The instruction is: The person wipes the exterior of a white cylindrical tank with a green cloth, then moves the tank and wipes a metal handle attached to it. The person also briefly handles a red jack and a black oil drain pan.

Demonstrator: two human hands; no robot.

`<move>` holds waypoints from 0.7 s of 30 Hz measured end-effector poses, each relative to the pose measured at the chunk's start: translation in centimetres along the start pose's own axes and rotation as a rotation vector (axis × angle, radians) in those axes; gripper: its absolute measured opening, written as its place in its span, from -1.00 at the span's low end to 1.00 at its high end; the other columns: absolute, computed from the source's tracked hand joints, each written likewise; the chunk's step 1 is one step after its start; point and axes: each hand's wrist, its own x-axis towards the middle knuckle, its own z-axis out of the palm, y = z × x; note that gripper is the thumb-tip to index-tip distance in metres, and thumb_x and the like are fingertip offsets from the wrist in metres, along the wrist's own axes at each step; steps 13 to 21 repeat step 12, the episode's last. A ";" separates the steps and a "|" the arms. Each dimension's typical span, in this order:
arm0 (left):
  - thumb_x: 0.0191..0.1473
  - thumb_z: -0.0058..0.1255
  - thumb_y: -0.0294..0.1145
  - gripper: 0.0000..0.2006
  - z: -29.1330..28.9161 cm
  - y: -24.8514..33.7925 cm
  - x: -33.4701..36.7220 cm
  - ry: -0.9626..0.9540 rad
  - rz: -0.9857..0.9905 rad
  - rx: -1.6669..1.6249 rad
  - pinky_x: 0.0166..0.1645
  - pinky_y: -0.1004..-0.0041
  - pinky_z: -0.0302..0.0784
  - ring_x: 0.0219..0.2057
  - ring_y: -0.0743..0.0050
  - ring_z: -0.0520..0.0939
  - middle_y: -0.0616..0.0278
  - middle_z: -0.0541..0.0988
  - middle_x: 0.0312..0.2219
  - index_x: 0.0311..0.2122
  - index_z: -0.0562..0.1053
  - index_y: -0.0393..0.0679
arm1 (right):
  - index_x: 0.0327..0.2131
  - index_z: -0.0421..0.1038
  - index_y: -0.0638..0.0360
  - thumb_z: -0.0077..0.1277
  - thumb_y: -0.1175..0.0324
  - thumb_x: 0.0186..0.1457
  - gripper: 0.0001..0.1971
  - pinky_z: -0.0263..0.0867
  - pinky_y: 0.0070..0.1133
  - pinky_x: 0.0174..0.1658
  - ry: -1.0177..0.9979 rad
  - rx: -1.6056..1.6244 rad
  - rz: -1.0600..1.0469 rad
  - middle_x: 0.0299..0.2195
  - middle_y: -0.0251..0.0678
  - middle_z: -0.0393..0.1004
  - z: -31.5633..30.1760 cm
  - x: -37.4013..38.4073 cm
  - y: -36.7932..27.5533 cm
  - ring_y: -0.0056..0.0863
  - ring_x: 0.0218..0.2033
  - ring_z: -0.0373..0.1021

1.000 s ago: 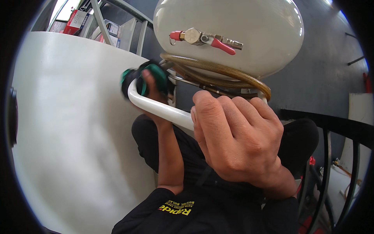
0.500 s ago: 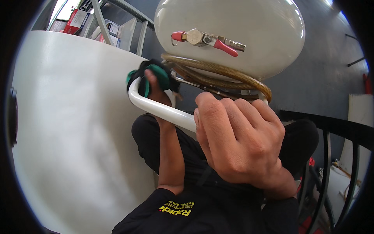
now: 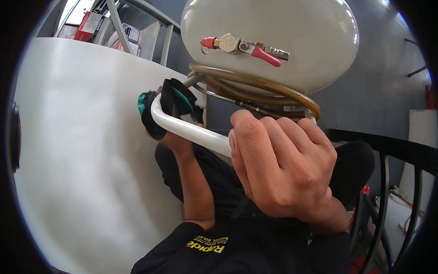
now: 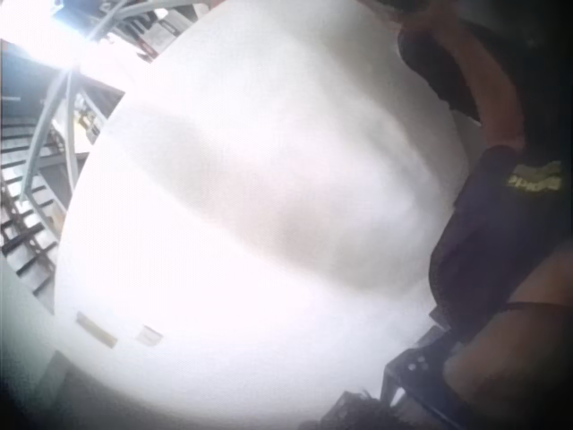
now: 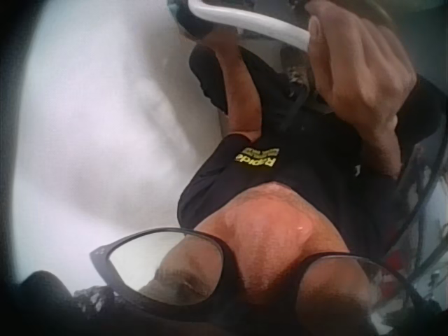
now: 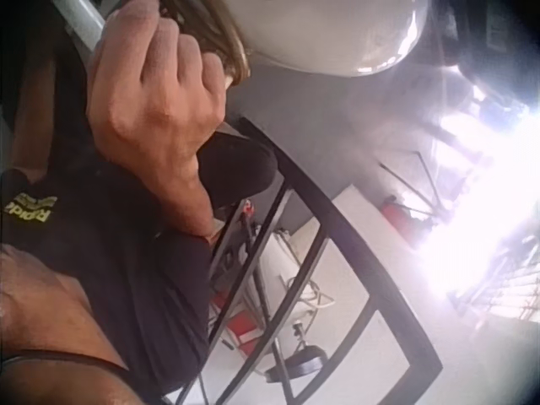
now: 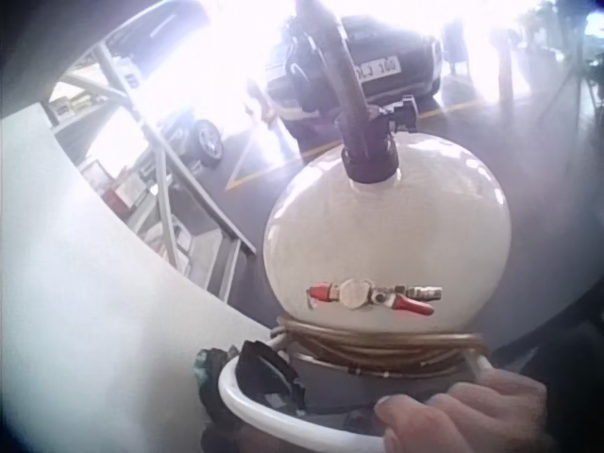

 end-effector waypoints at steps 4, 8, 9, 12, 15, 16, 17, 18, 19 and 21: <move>0.17 0.34 -0.38 -0.70 3.2 0.7 -1.2 -0.276 -0.608 -0.169 0.00 0.33 0.62 -0.22 0.31 0.73 0.02 0.73 -0.23 -0.09 0.61 -0.38 | -0.21 0.54 0.44 0.07 0.61 0.18 -0.87 0.27 -0.46 -0.44 -0.045 0.020 0.004 -0.37 -0.13 0.63 -0.5 0.3 -0.2 -0.33 -0.51 0.54; 0.24 0.28 -0.31 -0.60 4.9 1.2 -0.5 -0.456 -0.848 -0.242 0.06 0.32 0.60 -0.13 0.33 0.71 0.04 0.72 -0.13 0.08 0.57 -0.36 | -0.20 0.54 0.44 0.06 0.61 0.20 -0.87 0.27 -0.47 -0.44 -0.008 0.017 0.015 -0.37 -0.14 0.63 -0.1 -0.1 -0.2 -0.34 -0.51 0.54; 0.23 0.30 -0.31 -0.58 4.8 1.4 -0.5 -0.462 -0.850 -0.218 0.05 0.31 0.61 -0.13 0.35 0.71 0.05 0.73 -0.13 0.09 0.57 -0.35 | -0.20 0.54 0.44 0.06 0.61 0.20 -0.87 0.27 -0.47 -0.44 -0.005 0.019 0.012 -0.37 -0.14 0.63 0.0 0.0 -0.2 -0.34 -0.51 0.54; 0.22 0.31 -0.37 -0.78 4.4 0.2 -2.3 -0.212 -0.597 -0.250 0.00 0.32 0.65 -0.26 0.31 0.76 0.11 0.75 -0.31 -0.13 0.67 -0.31 | -0.20 0.54 0.43 0.05 0.60 0.21 -0.87 0.27 -0.47 -0.44 -0.012 0.023 -0.007 -0.36 -0.15 0.63 -0.3 0.3 -0.2 -0.34 -0.51 0.54; 0.22 0.31 -0.37 -0.78 4.4 0.2 -2.3 -0.212 -0.597 -0.250 0.00 0.32 0.65 -0.26 0.31 0.76 0.11 0.75 -0.31 -0.13 0.67 -0.31 | -0.20 0.54 0.43 0.05 0.60 0.21 -0.87 0.27 -0.47 -0.44 -0.012 0.023 -0.007 -0.36 -0.15 0.63 -0.3 0.3 -0.2 -0.34 -0.51 0.54; 0.22 0.31 -0.37 -0.78 4.4 0.2 -2.3 -0.212 -0.597 -0.250 0.00 0.32 0.65 -0.26 0.31 0.76 0.11 0.75 -0.31 -0.13 0.67 -0.31 | -0.20 0.54 0.43 0.05 0.60 0.21 -0.87 0.27 -0.47 -0.44 -0.012 0.023 -0.007 -0.36 -0.15 0.63 -0.3 0.3 -0.2 -0.34 -0.51 0.54; 0.22 0.31 -0.37 -0.78 4.4 0.2 -2.3 -0.212 -0.597 -0.250 0.00 0.32 0.65 -0.26 0.31 0.76 0.11 0.75 -0.31 -0.13 0.67 -0.31 | -0.20 0.54 0.43 0.05 0.60 0.21 -0.87 0.27 -0.47 -0.44 -0.012 0.023 -0.007 -0.36 -0.15 0.63 -0.3 0.3 -0.2 -0.34 -0.51 0.54; 0.22 0.31 -0.37 -0.78 4.4 0.2 -2.3 -0.212 -0.597 -0.250 0.00 0.32 0.65 -0.26 0.31 0.76 0.11 0.75 -0.31 -0.13 0.67 -0.31 | -0.20 0.54 0.43 0.05 0.60 0.21 -0.87 0.27 -0.47 -0.44 -0.012 0.023 -0.007 -0.36 -0.15 0.63 -0.3 0.3 -0.2 -0.34 -0.51 0.54; 0.22 0.31 -0.37 -0.78 4.4 0.2 -2.3 -0.212 -0.597 -0.250 0.00 0.32 0.65 -0.26 0.31 0.76 0.11 0.75 -0.31 -0.13 0.67 -0.31 | -0.20 0.54 0.43 0.05 0.60 0.21 -0.87 0.27 -0.47 -0.44 -0.012 0.023 -0.007 -0.36 -0.15 0.63 -0.3 0.3 -0.2 -0.34 -0.51 0.54; 0.22 0.31 -0.37 -0.78 4.4 0.2 -2.3 -0.212 -0.597 -0.250 0.00 0.32 0.65 -0.26 0.31 0.76 0.11 0.75 -0.31 -0.13 0.67 -0.31 | -0.20 0.54 0.43 0.05 0.60 0.21 -0.87 0.27 -0.47 -0.44 -0.012 0.023 -0.007 -0.36 -0.15 0.63 -0.3 0.3 -0.2 -0.34 -0.51 0.54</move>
